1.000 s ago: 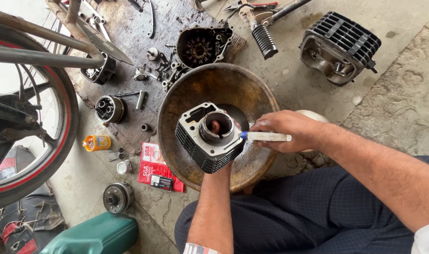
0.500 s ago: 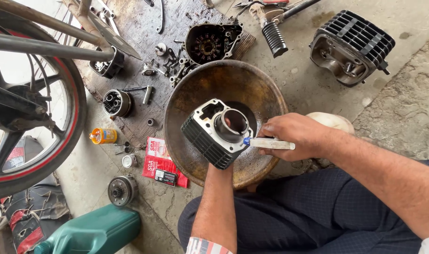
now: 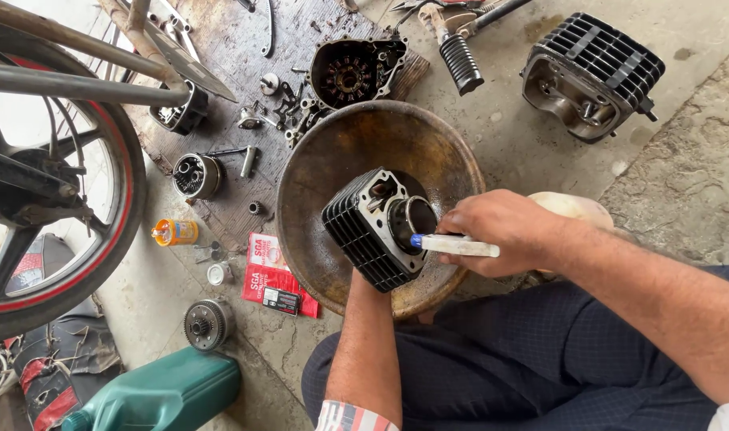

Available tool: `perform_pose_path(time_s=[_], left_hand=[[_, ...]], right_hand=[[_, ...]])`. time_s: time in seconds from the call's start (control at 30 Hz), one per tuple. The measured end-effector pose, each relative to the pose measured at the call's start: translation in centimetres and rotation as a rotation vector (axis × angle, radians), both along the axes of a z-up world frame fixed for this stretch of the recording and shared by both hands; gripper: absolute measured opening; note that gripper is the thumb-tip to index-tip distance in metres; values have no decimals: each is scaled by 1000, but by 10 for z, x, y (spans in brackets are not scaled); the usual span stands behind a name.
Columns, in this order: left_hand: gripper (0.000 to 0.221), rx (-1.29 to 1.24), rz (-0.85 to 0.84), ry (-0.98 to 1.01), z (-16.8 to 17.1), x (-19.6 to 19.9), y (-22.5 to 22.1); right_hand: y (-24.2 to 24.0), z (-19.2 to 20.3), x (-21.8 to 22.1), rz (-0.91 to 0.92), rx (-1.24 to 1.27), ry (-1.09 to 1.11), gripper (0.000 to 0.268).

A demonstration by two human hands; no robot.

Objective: Repairing and cleaning motorcycle engine components including the cylinder block and cylinder head.

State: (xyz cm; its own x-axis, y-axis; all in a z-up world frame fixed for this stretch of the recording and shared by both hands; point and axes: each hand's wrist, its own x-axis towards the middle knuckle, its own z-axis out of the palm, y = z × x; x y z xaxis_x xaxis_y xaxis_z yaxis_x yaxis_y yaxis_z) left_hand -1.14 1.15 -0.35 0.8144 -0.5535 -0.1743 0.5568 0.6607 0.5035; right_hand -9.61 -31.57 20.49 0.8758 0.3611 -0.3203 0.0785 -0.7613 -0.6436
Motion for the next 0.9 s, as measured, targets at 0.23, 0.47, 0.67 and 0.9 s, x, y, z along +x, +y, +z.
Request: perform_pose_path(time_s=[0.23, 0.47, 0.67, 0.9], left_hand=[[57, 5, -33, -21, -1, -2, -5], [56, 18, -59, -33, -11, -8, -6], [55, 21, -81, -55, -15, -7, -11], [55, 23, -104, -76, -20, -6, -15]], right_hand=[[-2, -8, -3, 52, 109, -204, 43], [3, -3, -3, 64, 47, -148, 38], [4, -8, -1, 57, 8, -133, 33], [-1, -23, -4, 15, 162, -251, 33]])
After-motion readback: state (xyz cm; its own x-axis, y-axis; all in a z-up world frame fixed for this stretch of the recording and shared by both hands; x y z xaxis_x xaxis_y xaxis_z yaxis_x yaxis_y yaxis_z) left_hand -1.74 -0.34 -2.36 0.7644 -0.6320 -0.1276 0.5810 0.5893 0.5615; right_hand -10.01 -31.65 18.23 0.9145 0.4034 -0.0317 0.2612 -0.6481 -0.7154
